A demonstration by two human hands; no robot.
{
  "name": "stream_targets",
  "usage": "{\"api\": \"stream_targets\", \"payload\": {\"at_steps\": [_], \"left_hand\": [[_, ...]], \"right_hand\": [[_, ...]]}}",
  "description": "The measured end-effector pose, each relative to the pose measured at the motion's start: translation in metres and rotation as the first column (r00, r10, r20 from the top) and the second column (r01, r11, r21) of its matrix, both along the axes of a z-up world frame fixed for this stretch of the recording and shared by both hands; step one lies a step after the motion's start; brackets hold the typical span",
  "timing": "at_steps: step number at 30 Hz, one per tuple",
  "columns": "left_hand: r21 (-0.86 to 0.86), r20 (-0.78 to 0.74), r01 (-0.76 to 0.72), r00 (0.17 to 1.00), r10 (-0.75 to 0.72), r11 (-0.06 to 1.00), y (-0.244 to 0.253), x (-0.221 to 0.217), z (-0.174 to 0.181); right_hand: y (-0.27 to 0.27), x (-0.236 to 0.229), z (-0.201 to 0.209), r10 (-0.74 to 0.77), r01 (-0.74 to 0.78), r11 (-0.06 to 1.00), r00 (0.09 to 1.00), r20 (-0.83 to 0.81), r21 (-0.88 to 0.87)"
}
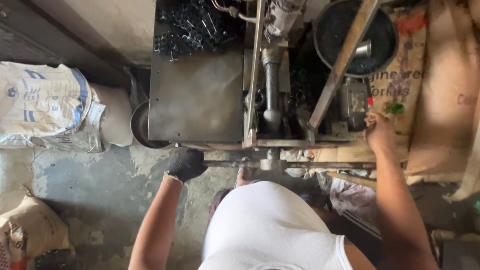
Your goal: The person operates a manual press machine to produce small metal parts. They repeatedly pull a lever to activate the press, then remove the finished parts from the mold and place them on a metal tray.
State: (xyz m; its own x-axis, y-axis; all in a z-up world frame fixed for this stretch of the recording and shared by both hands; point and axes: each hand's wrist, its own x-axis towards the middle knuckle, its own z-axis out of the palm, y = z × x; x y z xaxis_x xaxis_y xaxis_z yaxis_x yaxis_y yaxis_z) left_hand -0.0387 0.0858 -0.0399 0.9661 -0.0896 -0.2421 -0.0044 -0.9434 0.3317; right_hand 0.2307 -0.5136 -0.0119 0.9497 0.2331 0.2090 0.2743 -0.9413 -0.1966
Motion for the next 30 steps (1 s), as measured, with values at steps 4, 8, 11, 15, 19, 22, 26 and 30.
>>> {"api": "stream_targets", "payload": {"at_steps": [4, 8, 11, 15, 19, 22, 26, 30], "left_hand": [[-0.007, -0.072, -0.011, 0.997, 0.010, 1.000, -0.001, 0.004, 0.004], [0.085, -0.175, -0.012, 0.984, 0.027, 0.996, -0.006, 0.004, 0.009], [0.071, -0.142, -0.035, 0.989, 0.045, 0.997, -0.007, 0.003, 0.011], [0.037, -0.118, -0.080, 0.989, 0.084, 0.996, -0.007, 0.002, 0.014], [0.029, -0.104, -0.086, 0.991, 0.088, 0.996, -0.006, 0.001, 0.009], [-0.033, -0.181, -0.087, 0.980, 0.079, 0.996, -0.002, 0.000, 0.002], [-0.077, -0.039, -0.042, 0.998, 0.039, 0.996, 0.002, -0.007, -0.008], [-0.117, -0.122, -0.001, 0.992, -0.014, 0.993, 0.010, -0.003, -0.011]], "right_hand": [[0.065, 0.055, 0.032, 0.055, -0.033, 0.958, 0.996, -0.069, 0.284], [0.205, 0.135, 0.006, 0.274, 0.218, 0.504, 0.877, -0.394, 0.836], [0.275, 0.165, -0.008, 0.262, 0.046, 0.640, 0.925, -0.274, 0.767], [0.315, 0.172, 0.012, 0.270, -0.258, 0.731, 0.960, 0.079, 0.632], [0.291, 0.151, 0.067, 0.123, -0.274, 0.862, 0.930, 0.347, 0.427], [0.250, 0.124, 0.108, -0.050, -0.308, 0.662, 0.892, 0.450, 0.684], [0.194, 0.125, 0.135, 0.068, -0.327, 0.845, 0.851, 0.520, 0.424], [0.125, 0.111, 0.110, 0.155, -0.212, 0.973, 0.899, 0.410, 0.095]]}}
